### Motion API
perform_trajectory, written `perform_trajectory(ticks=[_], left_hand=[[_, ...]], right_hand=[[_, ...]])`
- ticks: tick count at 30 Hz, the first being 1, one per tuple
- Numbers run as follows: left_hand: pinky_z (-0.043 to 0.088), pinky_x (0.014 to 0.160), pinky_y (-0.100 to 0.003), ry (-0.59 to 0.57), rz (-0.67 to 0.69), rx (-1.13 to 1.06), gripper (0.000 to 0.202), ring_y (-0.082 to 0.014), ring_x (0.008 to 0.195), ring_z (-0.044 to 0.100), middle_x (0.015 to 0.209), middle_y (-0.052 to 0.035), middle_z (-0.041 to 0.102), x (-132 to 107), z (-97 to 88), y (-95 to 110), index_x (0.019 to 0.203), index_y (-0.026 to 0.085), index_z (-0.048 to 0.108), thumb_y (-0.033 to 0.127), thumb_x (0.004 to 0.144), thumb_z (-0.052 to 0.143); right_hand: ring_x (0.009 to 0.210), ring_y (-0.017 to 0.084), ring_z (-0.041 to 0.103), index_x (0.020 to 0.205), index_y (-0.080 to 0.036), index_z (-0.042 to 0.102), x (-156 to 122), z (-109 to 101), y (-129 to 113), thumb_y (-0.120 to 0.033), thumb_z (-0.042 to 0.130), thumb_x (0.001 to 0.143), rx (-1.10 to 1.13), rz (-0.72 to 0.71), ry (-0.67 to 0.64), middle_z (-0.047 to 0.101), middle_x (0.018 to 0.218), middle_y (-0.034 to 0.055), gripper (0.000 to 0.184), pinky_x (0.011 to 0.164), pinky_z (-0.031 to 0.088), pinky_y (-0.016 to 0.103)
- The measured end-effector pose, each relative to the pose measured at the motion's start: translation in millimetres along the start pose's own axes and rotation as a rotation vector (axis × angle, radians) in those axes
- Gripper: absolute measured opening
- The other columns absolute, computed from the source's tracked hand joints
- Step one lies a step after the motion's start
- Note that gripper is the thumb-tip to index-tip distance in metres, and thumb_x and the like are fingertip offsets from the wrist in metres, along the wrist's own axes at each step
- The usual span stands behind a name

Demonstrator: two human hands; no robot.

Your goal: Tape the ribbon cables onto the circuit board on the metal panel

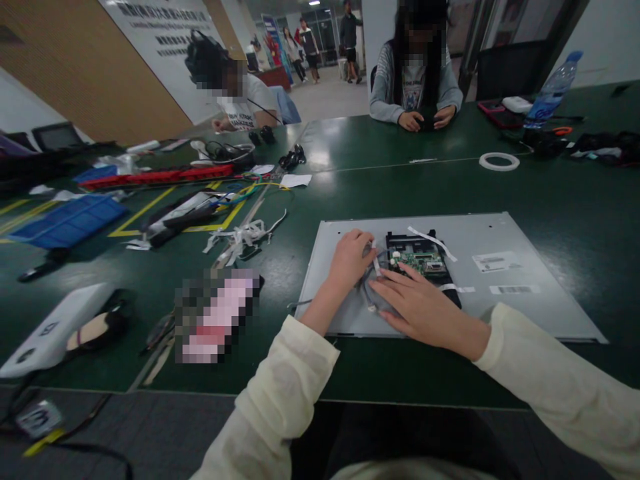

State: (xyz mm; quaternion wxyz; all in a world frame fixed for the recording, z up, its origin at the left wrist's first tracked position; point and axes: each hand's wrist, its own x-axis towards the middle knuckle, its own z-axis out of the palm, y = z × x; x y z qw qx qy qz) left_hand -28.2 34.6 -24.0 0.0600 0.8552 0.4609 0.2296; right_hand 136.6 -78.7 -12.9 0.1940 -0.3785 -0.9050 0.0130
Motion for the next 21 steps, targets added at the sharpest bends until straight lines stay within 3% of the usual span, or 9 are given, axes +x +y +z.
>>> perform_trajectory(ticks=[5, 9, 15, 21], left_hand=[[0.043, 0.085, -0.037, 0.049, -0.085, 0.077, 0.032, -0.0247, 0.096, 0.054, 0.104, -0.0111, 0.058, 3.4, 3.4, 0.4, 0.114, 0.016, 0.054, 0.024, 0.083, 0.058], [0.042, 0.087, -0.038, 0.085, -0.167, 0.103, 0.043, -0.0260, 0.100, 0.054, 0.108, -0.0128, 0.057, 5.1, 4.3, 2.2, 0.125, 0.015, 0.048, 0.022, 0.083, 0.055], [0.043, 0.087, -0.035, 0.184, -0.218, -0.075, 0.042, -0.0212, 0.098, 0.056, 0.108, -0.0108, 0.057, 1.4, -3.9, -3.2, 0.125, 0.016, 0.046, 0.013, 0.083, 0.047], [0.043, 0.090, -0.034, 0.347, -0.197, -0.115, 0.036, -0.0191, 0.096, 0.057, 0.104, -0.0079, 0.057, -2.8, -20.4, -1.0, 0.119, 0.019, 0.049, 0.011, 0.084, 0.046]], right_hand=[[0.131, 0.025, 0.039, 0.131, -0.012, 0.048, -1.4, -0.2, -1.1, -0.031, 0.041, 0.093, 0.011, -0.014, -0.026, 0.054, 0.131, 0.0138, 0.044, 0.112, 0.023, 0.048], [0.138, 0.026, 0.026, 0.134, -0.016, 0.047, -4.0, -1.7, -2.7, -0.033, 0.042, 0.091, 0.058, -0.093, -0.066, 0.039, 0.145, 0.0111, 0.046, 0.113, 0.020, 0.050], [0.140, 0.030, 0.017, 0.136, -0.022, 0.045, -5.1, -7.0, -3.6, -0.044, 0.046, 0.088, 0.069, -0.156, -0.140, 0.035, 0.147, 0.0098, 0.053, 0.110, 0.008, 0.061], [0.140, 0.032, 0.016, 0.141, -0.025, 0.039, -4.4, -5.9, -1.4, -0.046, 0.043, 0.090, 0.006, -0.102, -0.129, 0.032, 0.149, 0.0096, 0.055, 0.108, 0.008, 0.064]])
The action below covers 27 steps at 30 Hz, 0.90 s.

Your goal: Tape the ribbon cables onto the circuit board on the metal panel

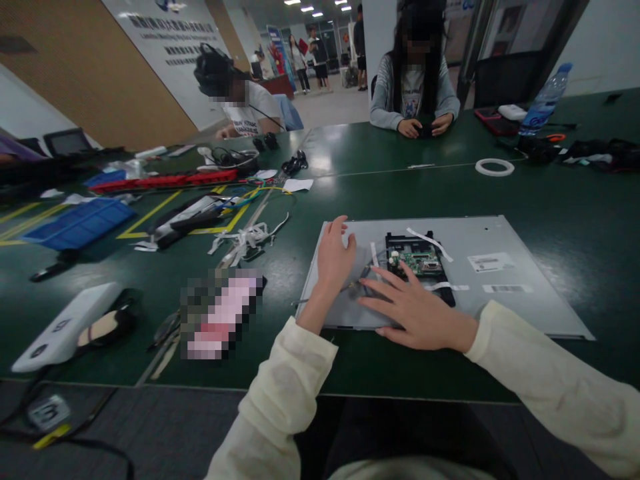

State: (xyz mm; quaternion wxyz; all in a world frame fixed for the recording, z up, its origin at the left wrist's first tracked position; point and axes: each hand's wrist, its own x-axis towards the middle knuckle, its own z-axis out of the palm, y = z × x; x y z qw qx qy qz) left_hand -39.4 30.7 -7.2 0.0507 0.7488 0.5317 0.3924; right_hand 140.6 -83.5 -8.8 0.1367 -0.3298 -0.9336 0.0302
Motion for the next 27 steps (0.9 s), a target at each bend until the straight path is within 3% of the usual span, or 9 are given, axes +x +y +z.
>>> perform_trajectory(ticks=[5, 11, 20, 27], left_hand=[[0.046, 0.086, -0.033, 0.039, 0.018, -0.008, 0.035, -0.0184, 0.093, 0.057, 0.100, -0.0067, 0.057, -1.7, -2.2, 1.5, 0.118, 0.018, 0.049, 0.011, 0.083, 0.047], [0.046, 0.086, -0.035, 0.013, 0.038, -0.041, 0.029, -0.0185, 0.094, 0.058, 0.100, -0.0068, 0.057, -6.4, -0.9, 6.6, 0.118, 0.019, 0.049, 0.020, 0.089, 0.047], [0.048, 0.083, -0.033, -0.061, 0.031, -0.057, 0.029, -0.0166, 0.090, 0.059, 0.102, -0.0066, 0.059, -14.8, -9.8, 24.2, 0.118, 0.017, 0.049, 0.032, 0.095, 0.040], [0.050, 0.082, -0.033, -0.123, 0.039, -0.065, 0.032, -0.0158, 0.091, 0.059, 0.105, -0.0062, 0.058, -19.5, -12.2, 28.3, 0.122, 0.017, 0.047, 0.034, 0.096, 0.039]], right_hand=[[0.141, 0.033, 0.012, 0.143, -0.027, 0.034, 6.1, 7.8, 18.1, -0.048, 0.038, 0.091, -0.094, 0.151, 0.017, 0.026, 0.152, 0.0080, 0.056, 0.108, 0.006, 0.065], [0.140, 0.036, 0.013, 0.143, -0.028, 0.032, 5.5, 11.5, 66.9, -0.049, 0.035, 0.090, -0.201, 0.413, 0.046, 0.025, 0.152, 0.0073, 0.057, 0.106, 0.008, 0.068], [0.138, 0.039, 0.015, 0.140, -0.027, 0.035, -31.2, 10.2, 135.1, -0.054, 0.027, 0.090, -0.307, 0.719, 0.074, 0.028, 0.149, 0.0104, 0.057, 0.098, 0.014, 0.073], [0.137, 0.040, 0.013, 0.140, -0.027, 0.035, -65.0, 12.6, 177.0, -0.058, 0.022, 0.090, -0.334, 0.943, 0.110, 0.028, 0.149, 0.0119, 0.060, 0.096, 0.011, 0.076]])
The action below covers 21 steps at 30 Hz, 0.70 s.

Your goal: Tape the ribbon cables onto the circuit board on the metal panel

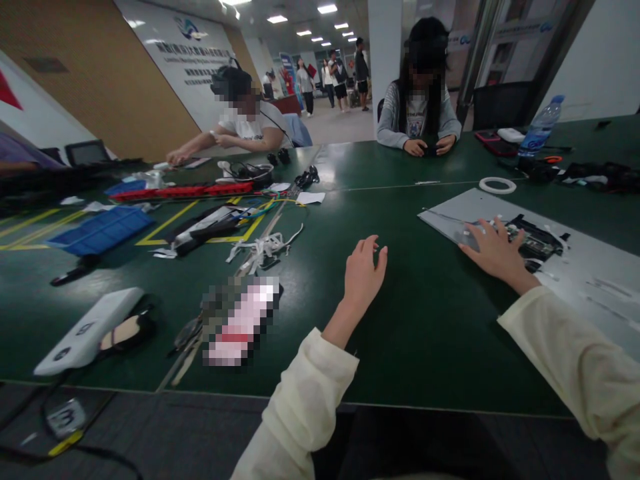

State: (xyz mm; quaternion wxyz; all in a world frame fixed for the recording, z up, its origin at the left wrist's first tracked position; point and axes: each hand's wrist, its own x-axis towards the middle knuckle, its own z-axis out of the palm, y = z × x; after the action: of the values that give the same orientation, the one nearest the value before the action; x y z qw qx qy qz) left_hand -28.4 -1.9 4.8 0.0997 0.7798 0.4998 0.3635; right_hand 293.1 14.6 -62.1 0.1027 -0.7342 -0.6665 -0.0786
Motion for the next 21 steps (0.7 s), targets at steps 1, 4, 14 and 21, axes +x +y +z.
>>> perform_trajectory(ticks=[1, 4, 14, 21], left_hand=[[0.050, 0.082, -0.034, -0.010, 0.005, -0.001, 0.032, -0.0157, 0.091, 0.059, 0.105, -0.0062, 0.058, -0.5, 0.1, 0.0, 0.122, 0.017, 0.047, 0.034, 0.096, 0.040], [0.050, 0.082, -0.035, -0.044, 0.017, 0.006, 0.033, -0.0161, 0.092, 0.059, 0.108, -0.0064, 0.058, -1.7, 1.9, -0.8, 0.123, 0.017, 0.046, 0.033, 0.095, 0.040], [0.051, 0.084, -0.036, -0.082, 0.015, 0.021, 0.032, -0.0159, 0.093, 0.060, 0.110, -0.0064, 0.058, -2.9, 8.2, -3.2, 0.123, 0.018, 0.046, 0.032, 0.094, 0.043], [0.051, 0.081, -0.032, -0.108, -0.004, 0.015, 0.034, -0.0145, 0.091, 0.060, 0.112, -0.0065, 0.057, -4.6, 8.8, -4.3, 0.125, 0.019, 0.045, 0.032, 0.094, 0.043]], right_hand=[[0.137, 0.040, 0.013, 0.140, -0.027, 0.035, 1.6, 2.2, 6.5, -0.059, 0.022, 0.089, -0.001, 0.035, 0.000, 0.029, 0.148, 0.0125, 0.061, 0.096, 0.011, 0.076], [0.136, 0.040, 0.014, 0.139, -0.026, 0.036, 5.2, 7.7, 23.2, -0.061, 0.021, 0.089, -0.001, 0.111, 0.023, 0.031, 0.147, 0.0139, 0.064, 0.095, 0.011, 0.077], [0.134, 0.040, 0.012, 0.139, -0.022, 0.038, 10.3, 8.0, 42.0, -0.062, 0.021, 0.088, 0.016, 0.231, 0.014, 0.031, 0.146, 0.0165, 0.066, 0.098, 0.011, 0.069], [0.132, 0.039, 0.014, 0.138, -0.023, 0.039, 14.0, 14.3, 52.3, -0.061, 0.016, 0.090, 0.005, 0.266, 0.086, 0.034, 0.142, 0.0181, 0.066, 0.095, 0.006, 0.069]])
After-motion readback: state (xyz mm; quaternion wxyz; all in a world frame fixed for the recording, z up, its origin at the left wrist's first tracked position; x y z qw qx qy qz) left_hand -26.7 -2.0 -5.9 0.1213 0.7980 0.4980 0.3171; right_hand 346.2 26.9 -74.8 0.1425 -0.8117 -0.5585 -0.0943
